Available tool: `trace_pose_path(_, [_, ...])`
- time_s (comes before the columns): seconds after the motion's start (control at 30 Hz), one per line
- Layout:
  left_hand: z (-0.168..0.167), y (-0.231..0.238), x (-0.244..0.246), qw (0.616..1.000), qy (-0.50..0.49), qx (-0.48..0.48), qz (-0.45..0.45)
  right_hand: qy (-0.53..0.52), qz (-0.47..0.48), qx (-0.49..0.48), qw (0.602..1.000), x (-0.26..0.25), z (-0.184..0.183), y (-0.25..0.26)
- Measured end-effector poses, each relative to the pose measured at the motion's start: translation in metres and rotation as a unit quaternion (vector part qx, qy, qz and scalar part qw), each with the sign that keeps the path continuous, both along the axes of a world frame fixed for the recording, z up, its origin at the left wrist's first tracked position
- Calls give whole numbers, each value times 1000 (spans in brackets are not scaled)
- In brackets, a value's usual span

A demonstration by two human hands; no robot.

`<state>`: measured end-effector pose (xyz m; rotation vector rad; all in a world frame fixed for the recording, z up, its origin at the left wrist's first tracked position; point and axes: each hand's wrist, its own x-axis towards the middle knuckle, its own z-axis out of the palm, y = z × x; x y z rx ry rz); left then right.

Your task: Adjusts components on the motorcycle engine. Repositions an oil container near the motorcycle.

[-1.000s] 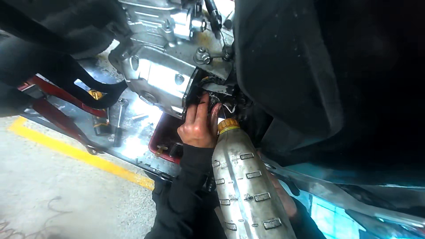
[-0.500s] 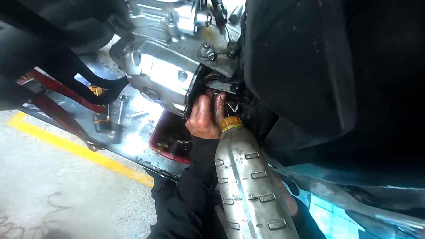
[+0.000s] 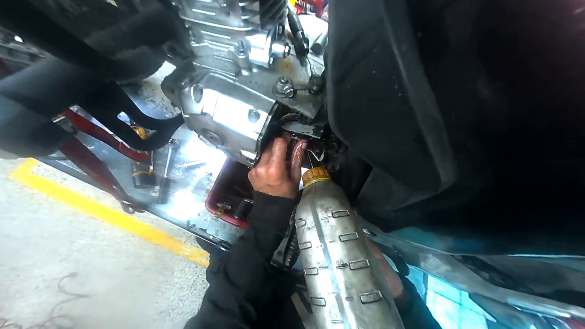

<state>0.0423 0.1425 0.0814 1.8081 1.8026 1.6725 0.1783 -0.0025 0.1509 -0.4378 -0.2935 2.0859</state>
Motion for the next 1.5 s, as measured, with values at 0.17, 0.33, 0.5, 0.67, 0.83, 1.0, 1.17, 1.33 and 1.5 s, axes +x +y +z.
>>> trace_pose_path(0.17, [-2, -51, -40, 961, 48, -207, -175, -108, 6, -89, 990, -7, 14, 1])
trace_pose_path(0.33, [3, -60, -84, 938, 188, -182, -226, -184, -31, -81, 979, -15, 19, 0])
trace_pose_path(0.5, [-1, -36, -116, 885, 291, -267, -246, -484, -126, 156, 852, -10, 12, -13])
trace_pose_path(0.67, [2, -15, -144, 759, 349, -486, -256, -598, -169, 294, 726, 4, -18, -69])
trace_pose_path(0.83, [-40, -7, -152, 784, 376, -437, -232, -575, -221, 269, 741, 42, -66, -148])
trace_pose_path(1.0, [-77, -3, -146, 799, 345, -406, -280, -610, -273, 91, 739, 64, -138, -220])
trace_pose_path(1.17, [-56, -2, -122, 840, 321, -394, -189, -613, -320, -14, 723, 75, -196, -240])
trace_pose_path(1.33, [-96, 6, -124, 834, 307, -431, -158, -592, -295, 12, 750, 78, -233, -205])
trace_pose_path(1.5, [-60, -17, -108, 790, 350, -488, -123, -614, -258, 60, 744, 82, -279, -196])
